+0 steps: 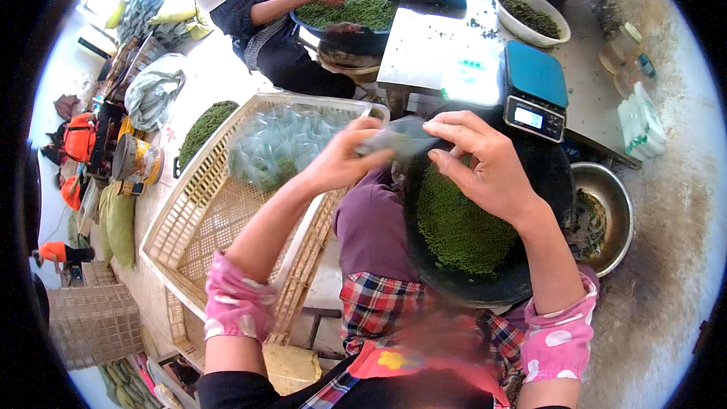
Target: The person scoops green tea leaves from a basin on their lap into small plastic bags, weighs each bag on a digital scale, and places the filled bags into a basket. The process is repeated continuously.
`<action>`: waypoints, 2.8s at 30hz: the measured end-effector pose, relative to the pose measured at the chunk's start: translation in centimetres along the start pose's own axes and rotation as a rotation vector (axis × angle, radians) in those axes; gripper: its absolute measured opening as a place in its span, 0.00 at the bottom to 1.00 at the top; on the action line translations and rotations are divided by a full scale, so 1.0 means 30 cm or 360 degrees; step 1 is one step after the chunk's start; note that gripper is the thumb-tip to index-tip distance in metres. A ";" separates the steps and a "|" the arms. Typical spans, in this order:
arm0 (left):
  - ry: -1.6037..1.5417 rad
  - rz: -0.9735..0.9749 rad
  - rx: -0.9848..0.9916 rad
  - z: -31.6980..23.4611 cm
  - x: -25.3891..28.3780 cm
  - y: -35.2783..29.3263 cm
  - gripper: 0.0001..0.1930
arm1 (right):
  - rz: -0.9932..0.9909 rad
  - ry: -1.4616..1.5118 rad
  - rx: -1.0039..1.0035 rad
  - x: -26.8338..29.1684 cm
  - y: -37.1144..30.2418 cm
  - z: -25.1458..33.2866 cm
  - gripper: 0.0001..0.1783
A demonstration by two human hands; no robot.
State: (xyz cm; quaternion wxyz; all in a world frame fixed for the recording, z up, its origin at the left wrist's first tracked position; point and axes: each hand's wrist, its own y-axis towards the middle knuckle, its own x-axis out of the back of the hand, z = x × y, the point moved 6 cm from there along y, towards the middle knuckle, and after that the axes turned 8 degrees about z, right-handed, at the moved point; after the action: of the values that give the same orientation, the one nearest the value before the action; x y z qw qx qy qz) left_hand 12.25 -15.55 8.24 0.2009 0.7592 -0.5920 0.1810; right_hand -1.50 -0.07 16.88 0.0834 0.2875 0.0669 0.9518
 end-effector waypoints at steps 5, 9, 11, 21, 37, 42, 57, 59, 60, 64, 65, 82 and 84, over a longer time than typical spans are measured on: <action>-0.0079 -0.0574 0.0869 0.346 0.284 -0.410 0.11 | -0.0013 0.0123 -0.0130 0.017 -0.068 -0.148 0.10; 0.0279 -0.0500 0.1061 0.655 0.309 -0.666 0.20 | 0.0090 0.0286 -0.0406 -0.063 -0.156 -0.284 0.08; 0.1062 -0.0599 0.0886 0.660 0.303 -0.676 0.27 | 0.0132 0.0301 -0.0427 -0.103 -0.185 -0.314 0.07; 0.1637 -0.0530 0.0671 0.582 0.152 -0.699 0.10 | 0.0002 0.0293 -0.0815 -0.126 -0.410 -0.498 0.08; 0.0938 -0.0595 0.1598 0.719 0.336 -0.617 0.16 | 0.0151 -0.0244 -0.1330 -0.455 -0.602 -0.974 0.16; 0.0653 -0.0749 0.0969 0.392 0.266 -0.222 0.09 | 0.0219 -0.0247 -0.1105 -0.652 -0.568 -0.854 0.13; 0.1840 -0.0223 -0.0293 0.022 -0.324 0.643 0.06 | 0.0338 -0.0162 -0.1198 -0.559 -0.714 -0.812 0.19; 0.1670 -0.0247 -0.0120 0.038 -0.306 0.665 0.06 | 0.0340 -0.0147 -0.1200 -0.556 -0.725 -0.820 0.19; 0.1586 -0.0259 -0.0032 0.043 -0.291 0.673 0.06 | 0.0353 -0.0151 -0.1207 -0.549 -0.724 -0.830 0.19; 0.1199 -0.0479 -0.0027 0.060 -0.217 0.697 0.06 | 0.0355 -0.0196 -0.1239 -0.539 -0.719 -0.826 0.19; 0.1168 -0.0572 -0.0078 0.076 -0.193 0.692 0.06 | 0.0339 -0.0229 -0.1196 -0.532 -0.707 -0.815 0.19; -0.0563 0.0403 0.0361 -0.081 -0.560 0.429 0.13 | -0.1427 0.0652 -0.1226 0.071 -0.546 -0.881 0.28; -0.0314 0.0196 0.0280 -0.065 -0.525 0.445 0.11 | -0.0854 -0.0454 -0.1627 -0.029 -0.685 -0.968 0.30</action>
State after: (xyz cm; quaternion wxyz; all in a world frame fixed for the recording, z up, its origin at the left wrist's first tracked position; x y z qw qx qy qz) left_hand -4.47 -4.42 3.04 0.0629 0.7502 -0.6362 0.1688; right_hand -14.53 17.52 -11.18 0.4572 0.3089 -0.3415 0.7609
